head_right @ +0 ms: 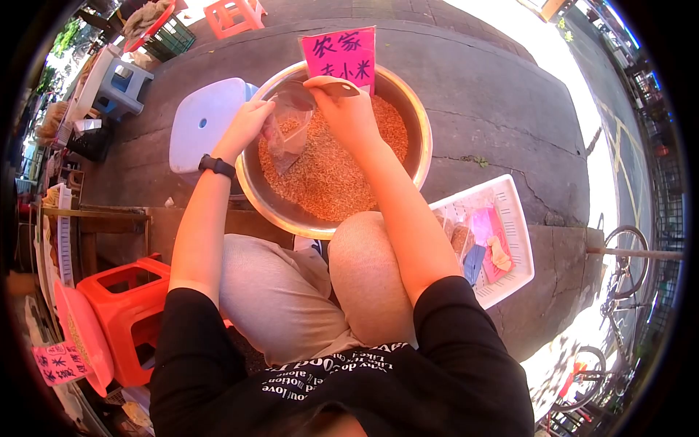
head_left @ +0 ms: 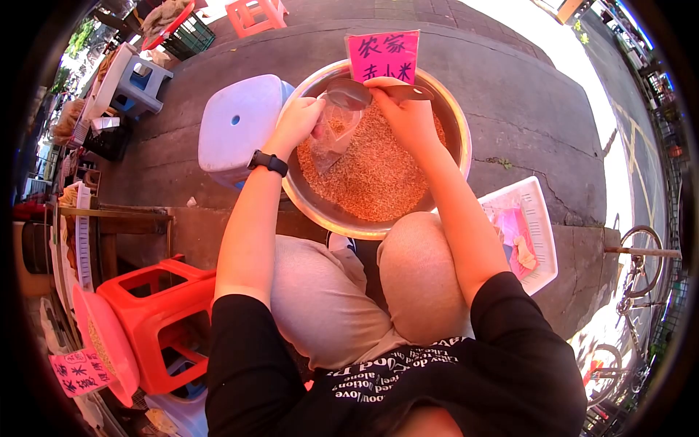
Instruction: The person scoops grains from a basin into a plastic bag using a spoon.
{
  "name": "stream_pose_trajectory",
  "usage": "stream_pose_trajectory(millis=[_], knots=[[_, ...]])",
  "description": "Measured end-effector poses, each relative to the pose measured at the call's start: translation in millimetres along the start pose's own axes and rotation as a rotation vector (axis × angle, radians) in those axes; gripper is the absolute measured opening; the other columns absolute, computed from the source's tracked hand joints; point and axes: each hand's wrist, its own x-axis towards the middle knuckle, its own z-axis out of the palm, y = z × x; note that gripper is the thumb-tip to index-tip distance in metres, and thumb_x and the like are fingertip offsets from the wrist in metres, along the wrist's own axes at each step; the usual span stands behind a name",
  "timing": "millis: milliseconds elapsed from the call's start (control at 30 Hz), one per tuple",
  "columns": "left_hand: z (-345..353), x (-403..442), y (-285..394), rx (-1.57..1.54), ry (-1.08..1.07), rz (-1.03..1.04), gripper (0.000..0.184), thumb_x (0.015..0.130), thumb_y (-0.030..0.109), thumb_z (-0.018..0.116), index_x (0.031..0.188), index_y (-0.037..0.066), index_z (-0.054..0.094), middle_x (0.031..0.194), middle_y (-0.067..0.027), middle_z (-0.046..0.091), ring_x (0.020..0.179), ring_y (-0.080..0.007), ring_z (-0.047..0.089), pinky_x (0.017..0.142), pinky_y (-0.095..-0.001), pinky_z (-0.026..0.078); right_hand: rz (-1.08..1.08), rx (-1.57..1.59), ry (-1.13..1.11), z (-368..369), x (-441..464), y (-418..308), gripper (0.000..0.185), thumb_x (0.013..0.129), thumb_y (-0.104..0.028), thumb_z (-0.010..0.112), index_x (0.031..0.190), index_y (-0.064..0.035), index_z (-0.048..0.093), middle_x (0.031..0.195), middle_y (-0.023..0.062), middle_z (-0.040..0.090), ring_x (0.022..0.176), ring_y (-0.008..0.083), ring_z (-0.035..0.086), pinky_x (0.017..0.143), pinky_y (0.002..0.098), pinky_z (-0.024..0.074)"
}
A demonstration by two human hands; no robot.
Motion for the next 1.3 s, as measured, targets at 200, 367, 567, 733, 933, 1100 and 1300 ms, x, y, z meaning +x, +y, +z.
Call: stream_pose_trajectory(millis=[200, 367, 567, 733, 933, 1100, 1300], knots=[[-22, 4, -14, 0.059, 0.119, -0.011, 0.032, 0.079, 0.022, 0.042, 0.055, 0.001, 0.049, 0.047, -0.0057, 0.049, 0.043, -0.0137, 0.047, 0.045, -0.0265, 0.036, -0.079, 0.112, 0.147, -11, 5, -1, 0.012, 0.079, -0.007, 0.051, 0.088, -0.0024, 0.058, 0.071, 0.0021, 0.056, 0.065, 0.0093, 0.052, 0.059, 0.0221, 0.0407], [-55, 5, -51, 0.128, 0.338, -0.161, 0.027, 0.074, 0.029, 0.046, 0.064, 0.005, 0.053, 0.054, -0.0023, 0.051, 0.049, -0.0118, 0.048, 0.043, -0.026, 0.035, 0.276, 0.271, 0.242, -37, -2, 72, 0.015, 0.081, -0.012, 0.05, 0.09, -0.0013, 0.056, 0.076, 0.0029, 0.056, 0.062, 0.0102, 0.053, 0.056, 0.0222, 0.0422], [-84, -1, -82, 0.579, 0.523, -0.39, 0.024, 0.069, 0.022, 0.046, 0.064, 0.001, 0.056, 0.064, -0.0149, 0.056, 0.065, -0.029, 0.055, 0.061, -0.039, 0.04, 0.72, 0.139, 0.113, -70, -31, 125, 0.026, 0.081, -0.021, 0.051, 0.096, 0.0, 0.05, 0.085, 0.0091, 0.056, 0.058, 0.0151, 0.058, 0.051, 0.0228, 0.0489], [-55, 18, -50, 0.573, 0.945, 0.279, 0.017, 0.07, 0.015, 0.047, 0.077, 0.002, 0.056, 0.08, -0.0152, 0.056, 0.084, -0.0293, 0.052, 0.074, -0.0384, 0.04, 0.886, 0.163, -0.1, -73, -45, 133, 0.026, 0.079, -0.021, 0.051, 0.096, -0.0012, 0.049, 0.085, 0.0101, 0.056, 0.06, 0.0158, 0.059, 0.052, 0.0236, 0.0497], [43, 24, 10, 0.278, 0.081, 0.549, 0.015, 0.074, 0.006, 0.043, 0.082, -0.001, 0.054, 0.081, -0.0186, 0.055, 0.079, -0.0296, 0.054, 0.07, -0.0337, 0.042, 1.013, 0.233, -0.195, -76, -47, 134, 0.026, 0.078, -0.02, 0.051, 0.097, -0.002, 0.048, 0.087, 0.0122, 0.056, 0.061, 0.0202, 0.06, 0.052, 0.0261, 0.0503], [100, 44, -33, 0.378, -0.152, 0.431, 0.027, 0.071, 0.003, 0.04, 0.095, -0.004, 0.052, 0.091, -0.0224, 0.054, 0.09, -0.0333, 0.051, 0.08, -0.0359, 0.04, 1.075, 0.228, -0.351, -80, -47, 130, 0.026, 0.078, -0.022, 0.052, 0.096, -0.0045, 0.048, 0.083, 0.0109, 0.056, 0.061, 0.0185, 0.06, 0.054, 0.0255, 0.0507], [114, 65, -65, 0.398, -0.249, 0.265, 0.031, 0.069, 0.003, 0.04, 0.096, -0.006, 0.052, 0.098, -0.0244, 0.051, 0.094, -0.0341, 0.049, 0.082, -0.0366, 0.039, 1.087, 0.223, -0.373, -79, -48, 142, 0.026, 0.078, -0.023, 0.053, 0.097, -0.0053, 0.048, 0.081, 0.0094, 0.057, 0.061, 0.0175, 0.06, 0.055, 0.025, 0.0506]])
